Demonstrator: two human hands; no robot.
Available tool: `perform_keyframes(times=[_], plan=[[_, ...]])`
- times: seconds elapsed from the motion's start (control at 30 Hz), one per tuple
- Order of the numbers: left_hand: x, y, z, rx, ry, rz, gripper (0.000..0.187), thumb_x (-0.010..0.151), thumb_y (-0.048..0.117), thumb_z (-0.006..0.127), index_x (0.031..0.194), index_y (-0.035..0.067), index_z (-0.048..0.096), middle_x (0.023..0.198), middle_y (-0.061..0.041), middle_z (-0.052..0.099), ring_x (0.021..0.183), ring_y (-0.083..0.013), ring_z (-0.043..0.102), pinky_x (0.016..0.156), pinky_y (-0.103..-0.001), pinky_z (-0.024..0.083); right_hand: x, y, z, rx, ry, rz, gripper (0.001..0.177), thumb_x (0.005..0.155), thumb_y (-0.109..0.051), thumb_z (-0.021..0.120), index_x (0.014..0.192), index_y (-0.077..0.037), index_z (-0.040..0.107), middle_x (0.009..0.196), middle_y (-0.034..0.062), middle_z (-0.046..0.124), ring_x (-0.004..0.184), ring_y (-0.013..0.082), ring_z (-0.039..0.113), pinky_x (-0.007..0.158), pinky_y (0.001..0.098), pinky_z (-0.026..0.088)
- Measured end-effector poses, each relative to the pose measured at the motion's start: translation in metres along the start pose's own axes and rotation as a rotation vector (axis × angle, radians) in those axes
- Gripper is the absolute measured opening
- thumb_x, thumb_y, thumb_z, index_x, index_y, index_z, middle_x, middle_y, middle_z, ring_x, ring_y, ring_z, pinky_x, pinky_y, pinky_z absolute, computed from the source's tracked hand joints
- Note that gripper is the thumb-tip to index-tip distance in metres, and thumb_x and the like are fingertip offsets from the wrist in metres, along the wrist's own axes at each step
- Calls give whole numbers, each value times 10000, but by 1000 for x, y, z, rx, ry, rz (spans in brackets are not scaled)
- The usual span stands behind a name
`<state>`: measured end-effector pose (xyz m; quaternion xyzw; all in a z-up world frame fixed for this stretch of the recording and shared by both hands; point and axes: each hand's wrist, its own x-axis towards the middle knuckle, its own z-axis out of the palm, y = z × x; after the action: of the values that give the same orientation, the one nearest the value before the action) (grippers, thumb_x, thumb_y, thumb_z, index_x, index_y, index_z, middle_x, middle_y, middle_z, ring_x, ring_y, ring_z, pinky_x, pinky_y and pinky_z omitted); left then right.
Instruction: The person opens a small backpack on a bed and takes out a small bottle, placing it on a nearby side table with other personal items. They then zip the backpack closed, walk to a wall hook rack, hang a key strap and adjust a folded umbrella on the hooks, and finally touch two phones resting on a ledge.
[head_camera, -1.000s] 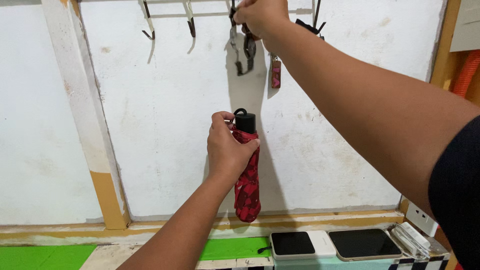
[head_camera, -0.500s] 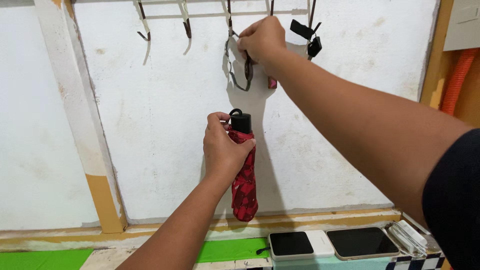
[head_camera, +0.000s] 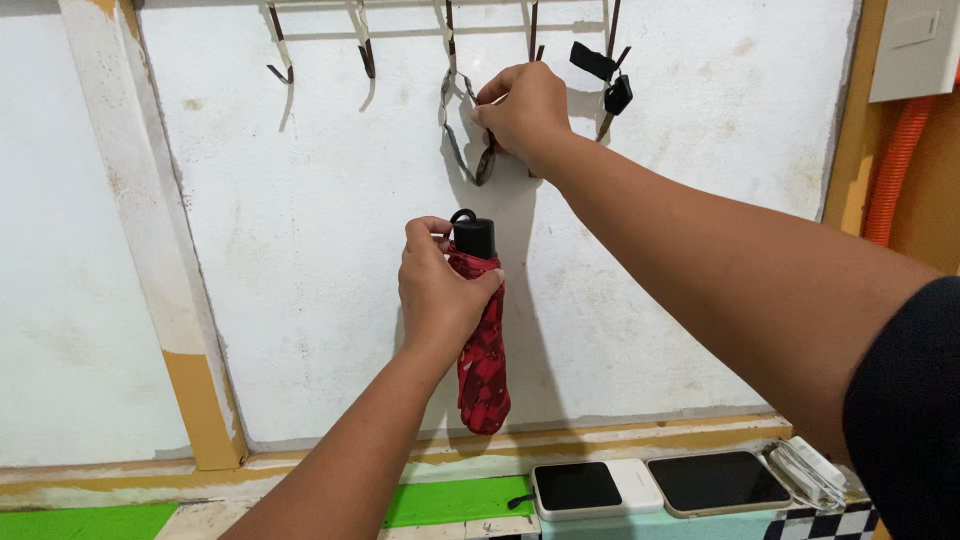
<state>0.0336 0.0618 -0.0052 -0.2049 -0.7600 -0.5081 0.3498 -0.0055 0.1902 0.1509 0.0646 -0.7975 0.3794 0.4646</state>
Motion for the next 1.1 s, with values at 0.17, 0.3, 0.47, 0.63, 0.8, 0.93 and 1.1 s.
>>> perform_keyframes(times=[0.17,0.3,0.47,0.63,0.8,0.93,1.1], plan=[[5,-4,2,3,47,25,751,649,175,932,1207,95,435,1121,-132,618,1057,-275,646,922,-406,537,-1,8,0,42,-39,-11,122,861,-80,781,968,-29,755,858,93,774,626,129,724,538,272,605],[6,-8,3,-11,91,39,747,640,160,935,1197,81,444,1114,-141,632,1047,-295,645,920,-419,529,2,11,3,32,-27,-44,133,849,-82,785,967,-34,747,837,76,770,628,110,729,547,247,616],[9,-14,4,-3,95,47,753,649,160,937,1202,83,432,1100,-143,635,1010,-281,664,886,-407,549,1,20,7,30,-6,-81,130,849,-96,772,965,-55,728,812,73,768,628,107,740,586,255,604],[9,-19,4,-43,115,41,780,651,163,933,1218,87,403,1102,-138,634,966,-267,694,855,-388,578,-4,23,5,-31,181,-382,61,859,-89,807,852,-46,764,768,49,773,653,105,729,592,266,591],[6,-21,1,-61,173,56,749,656,129,930,1184,76,401,1091,-138,635,932,-281,694,814,-397,576,-18,4,8,-45,-108,-586,46,865,-117,814,877,-73,802,775,51,779,656,102,718,585,282,586],[4,-23,-3,-52,146,10,711,667,142,914,1137,96,383,1036,-122,638,884,-263,711,766,-375,594,-37,-16,18,-415,-551,-382,85,801,-151,808,878,-121,827,731,56,757,576,136,673,516,299,554],[-1,-27,-8,-22,153,-10,695,668,154,921,1064,99,353,952,-115,636,788,-267,692,685,-390,579,-44,-30,30,-577,-667,-223,115,825,-175,803,870,-70,811,678,112,724,550,175,647,507,307,527]])
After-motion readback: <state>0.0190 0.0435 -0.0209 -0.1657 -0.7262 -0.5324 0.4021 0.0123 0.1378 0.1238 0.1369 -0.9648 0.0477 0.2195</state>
